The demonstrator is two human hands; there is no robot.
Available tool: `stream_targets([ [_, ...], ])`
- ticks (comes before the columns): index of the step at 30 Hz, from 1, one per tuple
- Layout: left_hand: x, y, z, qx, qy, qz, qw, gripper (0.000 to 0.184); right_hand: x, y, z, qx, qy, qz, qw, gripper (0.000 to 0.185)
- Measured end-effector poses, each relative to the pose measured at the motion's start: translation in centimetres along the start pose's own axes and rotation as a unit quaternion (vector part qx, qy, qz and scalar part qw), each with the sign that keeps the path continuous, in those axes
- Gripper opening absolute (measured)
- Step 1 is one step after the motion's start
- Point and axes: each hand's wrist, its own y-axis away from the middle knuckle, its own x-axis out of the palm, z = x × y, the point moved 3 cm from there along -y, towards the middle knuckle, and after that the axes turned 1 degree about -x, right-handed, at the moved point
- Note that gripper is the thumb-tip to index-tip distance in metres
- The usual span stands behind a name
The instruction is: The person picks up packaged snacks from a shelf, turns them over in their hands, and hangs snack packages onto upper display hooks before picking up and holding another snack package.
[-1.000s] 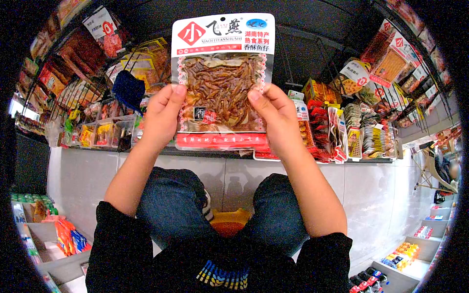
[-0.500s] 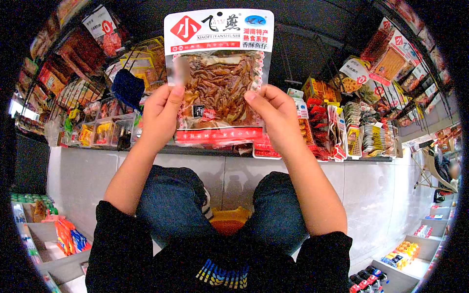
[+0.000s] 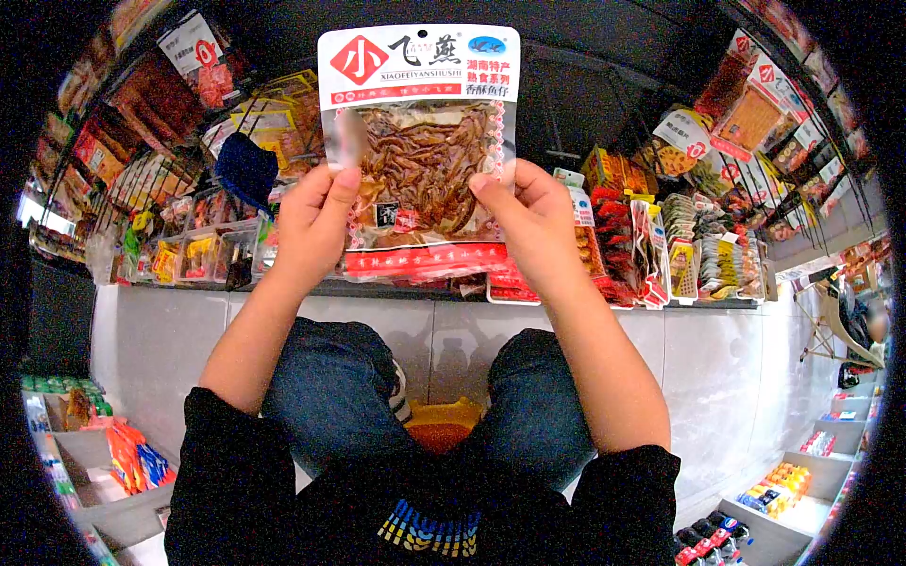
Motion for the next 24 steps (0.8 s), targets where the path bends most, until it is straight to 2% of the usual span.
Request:
stream_targets([
  [8, 0.07, -0.06, -0.01, 0.007, -0.011, -0.01, 1.0, 0.027, 0.22, 0.14, -0.13, -0.013, 0.036, 0.006, 0.999, 0.017],
  [13, -0.07, -0.17, -0.13, 0.013, -0.005, -0.022, 1.0, 0.031, -0.16, 0.0, -0.61, 0.0, -0.006, 0.024, 1.0, 0.014],
  [16, -0.14, -0.26, 0.35, -0.021, 0.003, -0.007, 1.0, 0.032, -0.04, 0.17, -0.23, 0.011, -0.034, 0.029, 0.999, 0.012],
  [18, -0.08, -0.31, 0.63, 0.006, 0.01, -0.014, 1.0, 0.025, 0.04, 0.19, -0.12, 0.01, -0.04, 0.031, 0.999, 0.011],
  [24, 0.12, -0.32, 0.67, -0.006, 0.021, -0.006, 1.0, 0.026, 0.12, 0.21, -0.05, 0.019, -0.068, 0.025, 0.997, 0.009],
])
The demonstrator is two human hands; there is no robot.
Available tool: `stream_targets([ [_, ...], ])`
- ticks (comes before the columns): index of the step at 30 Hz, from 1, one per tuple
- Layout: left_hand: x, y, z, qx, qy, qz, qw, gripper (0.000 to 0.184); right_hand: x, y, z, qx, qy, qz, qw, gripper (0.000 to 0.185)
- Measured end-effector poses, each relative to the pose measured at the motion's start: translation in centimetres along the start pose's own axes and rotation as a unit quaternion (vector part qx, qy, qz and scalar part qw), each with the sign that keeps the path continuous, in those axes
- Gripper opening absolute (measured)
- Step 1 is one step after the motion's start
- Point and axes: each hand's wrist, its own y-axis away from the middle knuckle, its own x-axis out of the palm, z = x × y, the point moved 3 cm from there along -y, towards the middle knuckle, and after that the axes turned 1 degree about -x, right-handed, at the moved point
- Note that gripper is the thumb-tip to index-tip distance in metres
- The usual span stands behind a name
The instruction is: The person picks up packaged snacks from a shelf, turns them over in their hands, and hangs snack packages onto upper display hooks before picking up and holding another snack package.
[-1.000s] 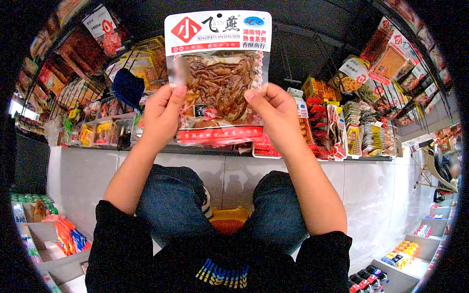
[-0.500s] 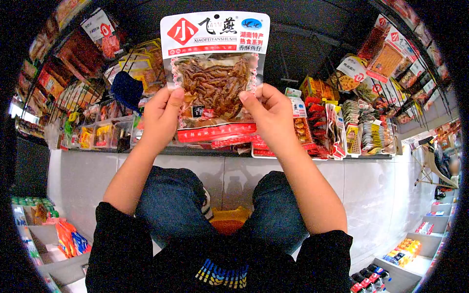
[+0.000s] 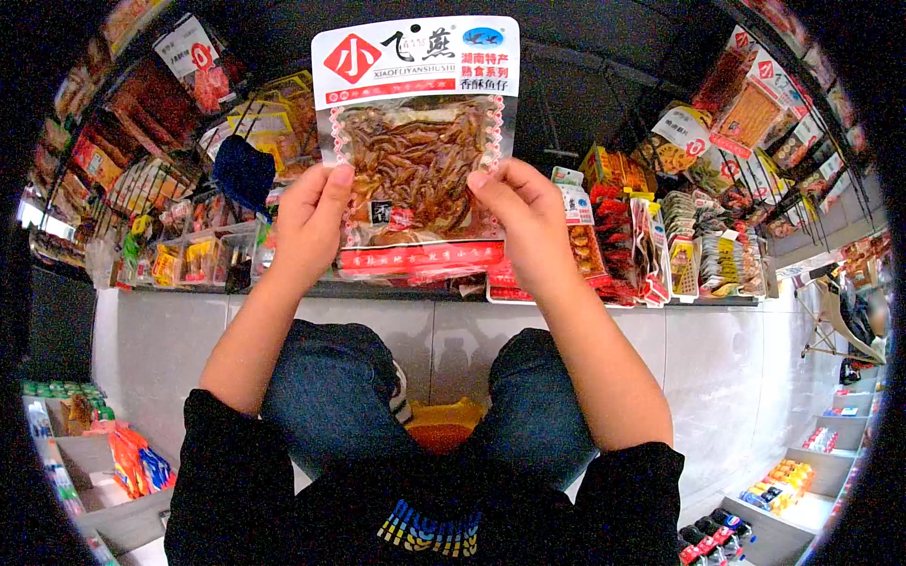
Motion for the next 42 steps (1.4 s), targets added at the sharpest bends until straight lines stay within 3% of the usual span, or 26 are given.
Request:
stream_targets([
  [29, 0.14, -0.14, 0.31, 0.007, -0.004, 0.008, 1.0, 0.028, -0.34, -0.29, -0.78, 0.036, -0.02, -0.016, 0.999, 0.007],
  [42, 0.09, -0.03, 0.47, -0.008, -0.031, 0.017, 0.999, 0.028, 0.19, -0.18, -0.25, 0.037, -0.102, -0.012, 0.994, 0.022],
])
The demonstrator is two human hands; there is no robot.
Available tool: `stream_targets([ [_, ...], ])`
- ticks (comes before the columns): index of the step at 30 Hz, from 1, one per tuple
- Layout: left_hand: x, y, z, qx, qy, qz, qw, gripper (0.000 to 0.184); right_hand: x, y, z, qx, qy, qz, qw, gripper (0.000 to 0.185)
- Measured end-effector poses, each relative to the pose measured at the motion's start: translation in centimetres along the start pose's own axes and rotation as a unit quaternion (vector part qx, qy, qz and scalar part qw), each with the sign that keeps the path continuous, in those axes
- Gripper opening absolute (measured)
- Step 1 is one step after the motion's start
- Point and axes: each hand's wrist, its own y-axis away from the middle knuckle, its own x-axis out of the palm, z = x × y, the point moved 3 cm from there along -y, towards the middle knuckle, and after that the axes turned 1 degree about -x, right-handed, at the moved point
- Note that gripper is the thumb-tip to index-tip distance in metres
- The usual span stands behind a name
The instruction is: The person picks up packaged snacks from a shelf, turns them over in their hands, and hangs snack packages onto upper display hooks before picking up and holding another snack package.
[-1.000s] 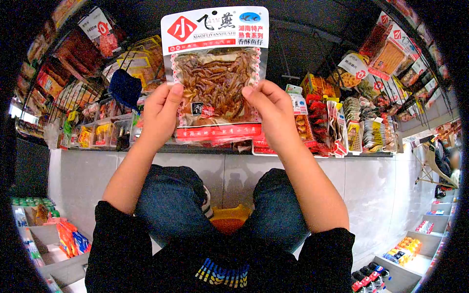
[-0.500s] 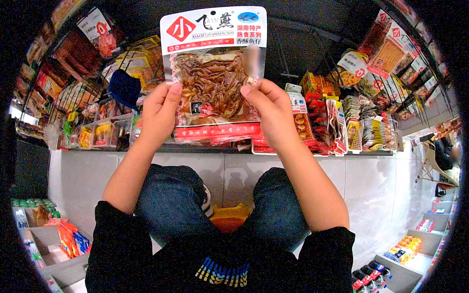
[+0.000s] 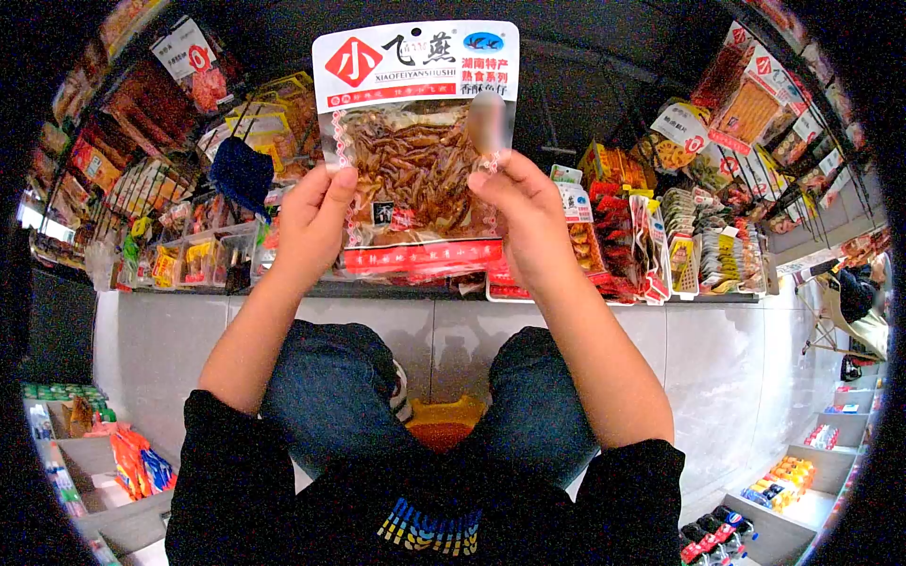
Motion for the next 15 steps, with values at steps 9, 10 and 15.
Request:
stream_targets([
  [9, 0.11, -0.03, 0.12, 0.007, 0.005, -0.004, 1.0, 0.026, -0.15, 0.02, 0.12, -0.004, -0.002, 0.009, 1.0, 0.024],
  [10, 0.11, -0.04, 0.11, 0.007, 0.005, -0.004, 1.0, 0.026, -0.19, 0.02, 0.1, -0.006, -0.004, 0.013, 1.0, 0.024],
  [15, 0.23, -0.01, -0.05, 0.002, 0.02, -0.004, 1.0, 0.027, -0.13, 0.17, 0.3, 0.004, -0.006, 0.013, 1.0, 0.025],
])
